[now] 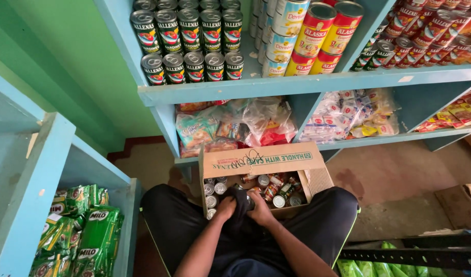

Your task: Organizing and wiping down canned goods in a grocery store stock area.

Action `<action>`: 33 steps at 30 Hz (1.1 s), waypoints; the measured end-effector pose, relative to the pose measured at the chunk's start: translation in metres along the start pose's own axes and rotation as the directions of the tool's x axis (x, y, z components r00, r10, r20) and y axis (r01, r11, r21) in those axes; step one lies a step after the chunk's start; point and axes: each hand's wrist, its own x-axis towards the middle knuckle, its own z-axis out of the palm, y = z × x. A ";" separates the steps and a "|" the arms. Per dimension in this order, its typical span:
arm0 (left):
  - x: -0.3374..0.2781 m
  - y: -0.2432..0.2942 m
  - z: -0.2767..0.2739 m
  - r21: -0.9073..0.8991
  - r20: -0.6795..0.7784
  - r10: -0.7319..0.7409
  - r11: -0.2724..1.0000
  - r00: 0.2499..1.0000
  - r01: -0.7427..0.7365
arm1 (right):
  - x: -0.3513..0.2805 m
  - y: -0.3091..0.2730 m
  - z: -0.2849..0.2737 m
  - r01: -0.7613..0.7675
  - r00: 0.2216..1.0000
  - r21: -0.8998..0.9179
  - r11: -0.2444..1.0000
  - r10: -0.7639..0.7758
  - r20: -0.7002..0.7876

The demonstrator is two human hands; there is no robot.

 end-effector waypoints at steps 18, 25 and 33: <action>0.003 -0.004 0.000 0.041 -0.107 -0.004 0.999 0.994 0.008 | -0.003 -0.004 0.006 -0.189 0.977 0.110 0.976 0.199 -0.080; 0.007 0.001 -0.007 0.099 0.005 -0.119 0.988 0.993 0.118 | -0.004 -0.037 0.008 -0.033 0.999 0.138 0.990 0.037 -0.029; 0.010 -0.005 0.000 0.062 -0.026 0.061 0.996 0.998 -0.059 | -0.007 -0.010 0.007 -0.245 0.969 0.093 0.965 0.245 0.015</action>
